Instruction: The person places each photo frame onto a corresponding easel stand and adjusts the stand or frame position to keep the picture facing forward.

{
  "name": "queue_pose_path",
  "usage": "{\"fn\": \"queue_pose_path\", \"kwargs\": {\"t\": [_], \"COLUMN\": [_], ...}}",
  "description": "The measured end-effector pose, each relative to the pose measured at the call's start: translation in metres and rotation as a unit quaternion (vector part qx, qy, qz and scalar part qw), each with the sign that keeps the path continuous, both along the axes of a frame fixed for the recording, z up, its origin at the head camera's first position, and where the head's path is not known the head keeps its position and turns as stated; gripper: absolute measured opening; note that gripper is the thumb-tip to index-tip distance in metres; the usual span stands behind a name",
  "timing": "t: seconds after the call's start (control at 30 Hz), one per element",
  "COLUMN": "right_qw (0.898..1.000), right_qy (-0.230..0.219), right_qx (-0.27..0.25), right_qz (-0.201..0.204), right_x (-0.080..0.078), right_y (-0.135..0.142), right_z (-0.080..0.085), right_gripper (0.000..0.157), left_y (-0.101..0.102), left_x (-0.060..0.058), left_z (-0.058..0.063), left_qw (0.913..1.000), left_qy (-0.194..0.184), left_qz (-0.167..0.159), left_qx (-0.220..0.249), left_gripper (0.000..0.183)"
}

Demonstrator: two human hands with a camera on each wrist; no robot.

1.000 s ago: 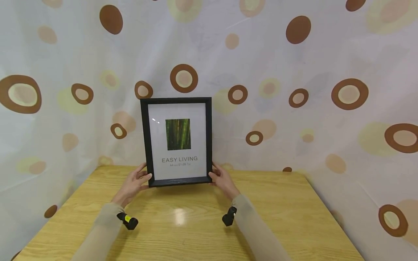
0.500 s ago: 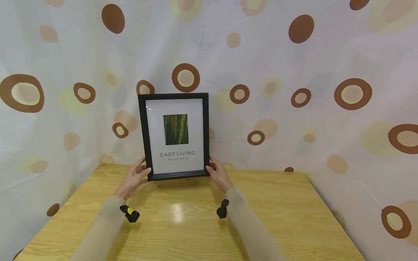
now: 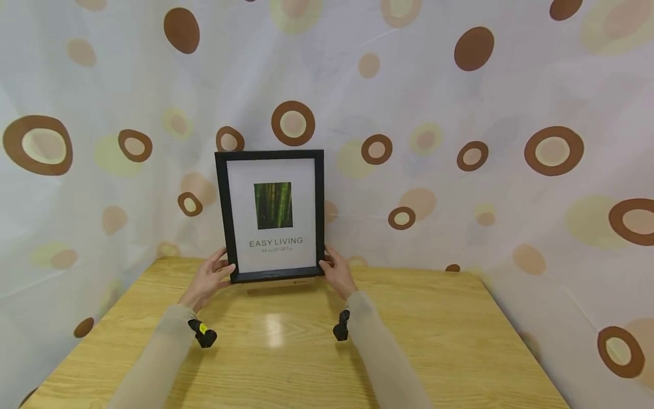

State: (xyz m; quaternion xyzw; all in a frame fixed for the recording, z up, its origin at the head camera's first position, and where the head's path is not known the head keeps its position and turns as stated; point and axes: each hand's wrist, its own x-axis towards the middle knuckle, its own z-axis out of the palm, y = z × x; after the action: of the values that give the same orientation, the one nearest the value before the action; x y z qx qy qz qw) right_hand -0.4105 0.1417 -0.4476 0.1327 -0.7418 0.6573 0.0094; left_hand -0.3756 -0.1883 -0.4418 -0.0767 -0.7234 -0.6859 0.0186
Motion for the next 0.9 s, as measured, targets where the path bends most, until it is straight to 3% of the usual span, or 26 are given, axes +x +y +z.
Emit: {"fn": "queue_pose_path", "kwargs": {"t": [0.27, 0.6, 0.9], "right_qw": [1.000, 0.999, 0.996], "right_qy": [-0.004, -0.039, -0.074], "right_qx": [0.007, -0.021, -0.024], "right_qz": [-0.010, 0.032, 0.046], "right_x": [0.0002, 0.0021, 0.0037], "right_y": [0.0003, 0.0002, 0.0028], "right_z": [-0.0037, -0.0046, -0.0094], "right_gripper": [0.054, 0.049, 0.050], "left_y": [0.0011, 0.0018, 0.0030], "left_x": [-0.0013, -0.0025, 0.0036], "left_z": [-0.0042, -0.0094, -0.0019], "left_qw": [1.0000, 0.9984, 0.9968], "left_qy": [-0.002, -0.004, -0.018], "left_qz": [-0.001, -0.018, -0.035], "left_qx": [0.008, 0.052, 0.069], "left_gripper": [0.065, 0.066, 0.064]}}
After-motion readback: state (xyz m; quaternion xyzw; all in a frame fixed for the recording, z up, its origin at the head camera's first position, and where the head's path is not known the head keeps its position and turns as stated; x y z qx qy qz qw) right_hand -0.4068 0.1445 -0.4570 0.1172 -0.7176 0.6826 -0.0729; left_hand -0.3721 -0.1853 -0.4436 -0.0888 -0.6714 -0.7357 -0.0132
